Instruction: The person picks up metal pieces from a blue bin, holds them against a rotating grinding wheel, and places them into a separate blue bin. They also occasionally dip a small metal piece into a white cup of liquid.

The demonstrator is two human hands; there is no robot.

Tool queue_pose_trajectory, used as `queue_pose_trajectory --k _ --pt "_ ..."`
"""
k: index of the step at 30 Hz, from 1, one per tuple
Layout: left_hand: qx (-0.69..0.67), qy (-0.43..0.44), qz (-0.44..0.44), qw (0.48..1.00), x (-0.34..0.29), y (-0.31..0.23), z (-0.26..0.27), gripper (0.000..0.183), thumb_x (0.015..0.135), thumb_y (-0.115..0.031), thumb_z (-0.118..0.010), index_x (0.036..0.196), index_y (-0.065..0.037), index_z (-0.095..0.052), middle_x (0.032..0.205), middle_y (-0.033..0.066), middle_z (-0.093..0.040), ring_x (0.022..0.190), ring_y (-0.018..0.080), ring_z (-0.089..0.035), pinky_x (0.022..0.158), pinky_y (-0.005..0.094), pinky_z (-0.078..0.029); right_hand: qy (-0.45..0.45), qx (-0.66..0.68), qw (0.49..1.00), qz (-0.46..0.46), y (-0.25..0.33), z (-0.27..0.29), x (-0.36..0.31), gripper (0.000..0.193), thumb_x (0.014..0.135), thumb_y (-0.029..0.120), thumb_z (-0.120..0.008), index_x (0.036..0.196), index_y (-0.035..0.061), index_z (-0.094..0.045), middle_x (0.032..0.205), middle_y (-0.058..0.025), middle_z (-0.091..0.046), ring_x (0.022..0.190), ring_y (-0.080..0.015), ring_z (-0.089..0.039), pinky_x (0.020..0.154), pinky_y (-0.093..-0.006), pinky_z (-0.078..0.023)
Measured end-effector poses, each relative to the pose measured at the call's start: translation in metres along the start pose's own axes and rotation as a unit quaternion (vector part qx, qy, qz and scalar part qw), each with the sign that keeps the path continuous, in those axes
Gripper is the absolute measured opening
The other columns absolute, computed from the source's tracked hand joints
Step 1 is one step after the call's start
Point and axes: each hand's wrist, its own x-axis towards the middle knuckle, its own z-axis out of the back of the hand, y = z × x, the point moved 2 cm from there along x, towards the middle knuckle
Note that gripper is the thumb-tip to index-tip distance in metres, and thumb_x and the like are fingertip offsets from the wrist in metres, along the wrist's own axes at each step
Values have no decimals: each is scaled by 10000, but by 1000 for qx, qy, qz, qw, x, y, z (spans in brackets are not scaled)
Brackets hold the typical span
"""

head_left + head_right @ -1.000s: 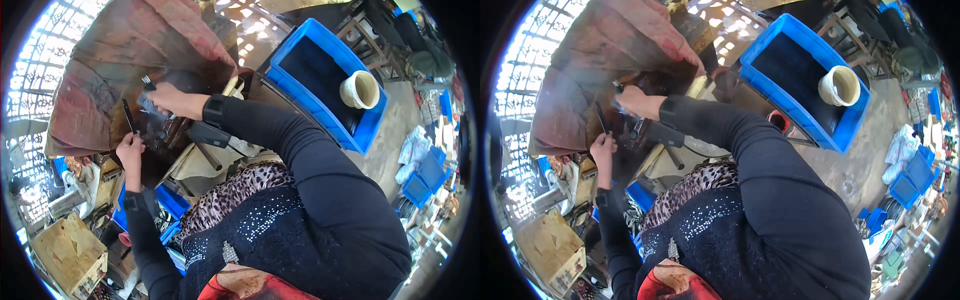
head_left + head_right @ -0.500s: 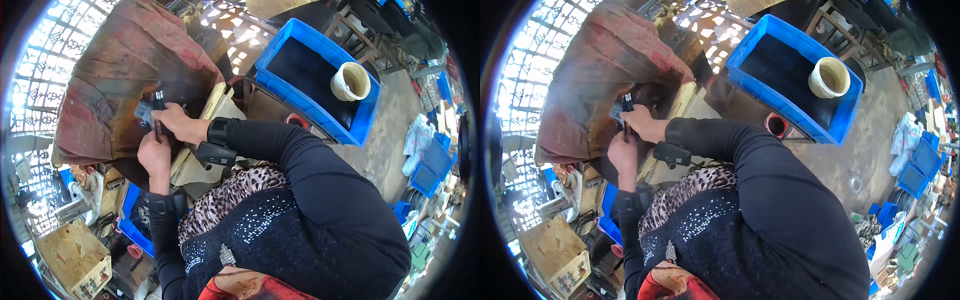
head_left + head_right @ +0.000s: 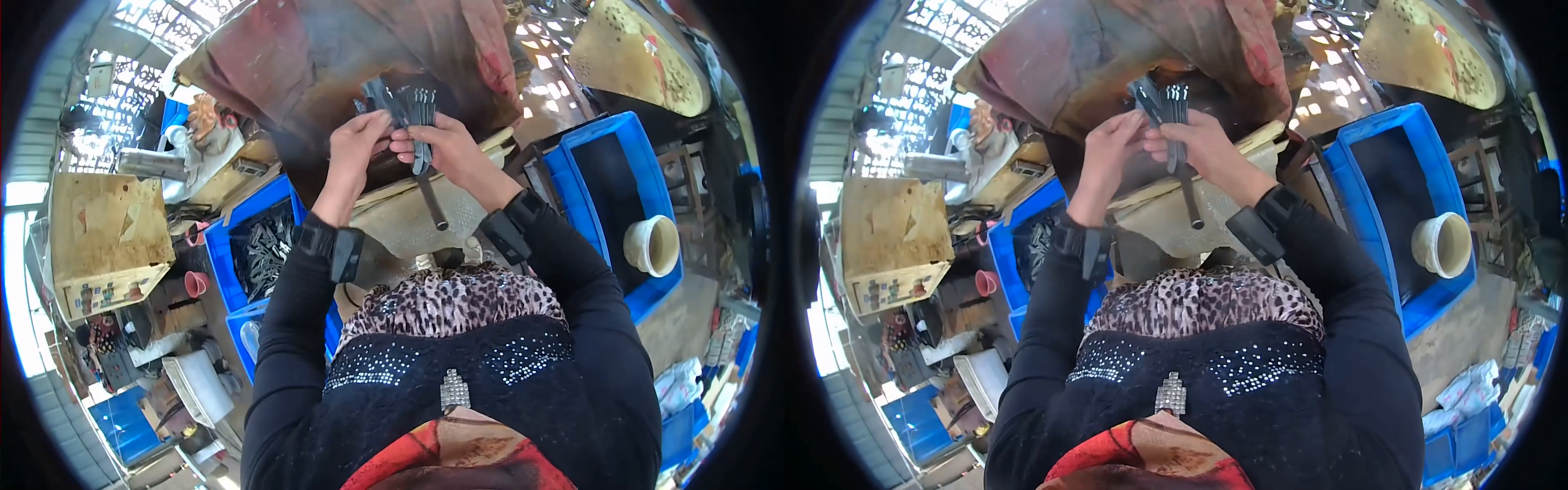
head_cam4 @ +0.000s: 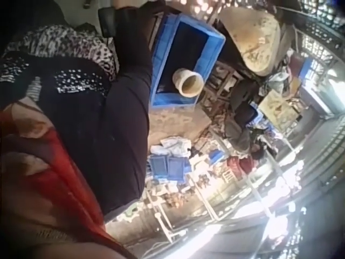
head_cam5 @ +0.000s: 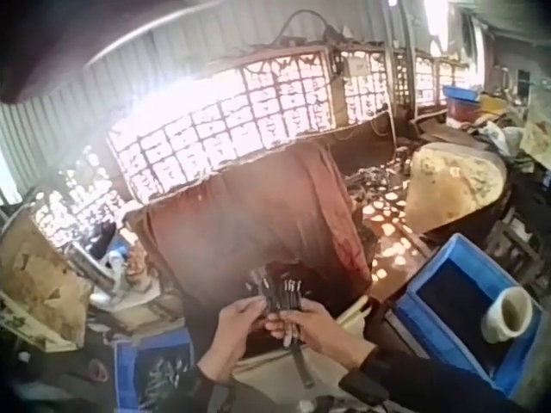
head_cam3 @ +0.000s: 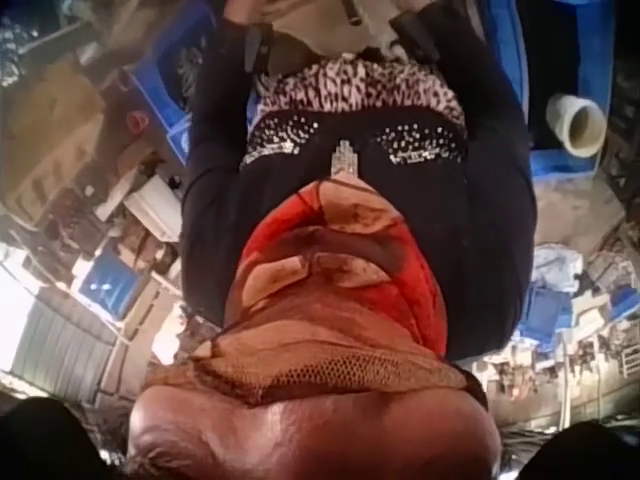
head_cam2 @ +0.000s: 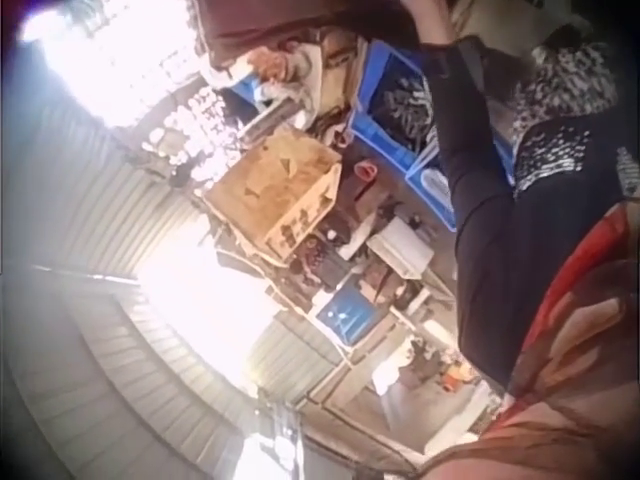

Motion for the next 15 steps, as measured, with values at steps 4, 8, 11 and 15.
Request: queue_pose_trajectory --k 4,8,11,15 --pt "-238 46 57 969 9 8 -2 156 955 -146 -627 989 2 -661 880 28 -661 753 118 -623 647 285 -520 30 -5 999 -25 0 -4 -3 224 959 91 -566 1133 -50 -574 1072 -194 -672 971 -299 -687 811 -396 -578" --pt "-320 44 50 945 14 17 7 123 949 -131 -634 966 -11 -649 874 46 -657 752 121 -617 649 259 -516 -18 13 1000 -10 7 9 -4 233 972 110 -556 1147 -42 -575 1080 -185 -675 979 -300 -690 800 -394 -578" --pt "-324 57 27 944 11 11 6 111 946 -124 -637 944 -13 -645 839 47 -653 739 121 -612 667 243 -510 -28 6 1000 -8 8 5 -5 226 981 130 -553 1141 -28 -581 1061 -164 -678 945 -282 -693 773 -380 -577" --pt "-184 63 32 980 -7 11 -13 94 946 -110 -632 938 -17 -644 776 26 -640 754 123 -620 715 261 -504 11 -35 999 -19 -1 0 -4 203 990 165 -560 1114 7 -590 987 -108 -678 817 -215 -678 700 -337 -564"
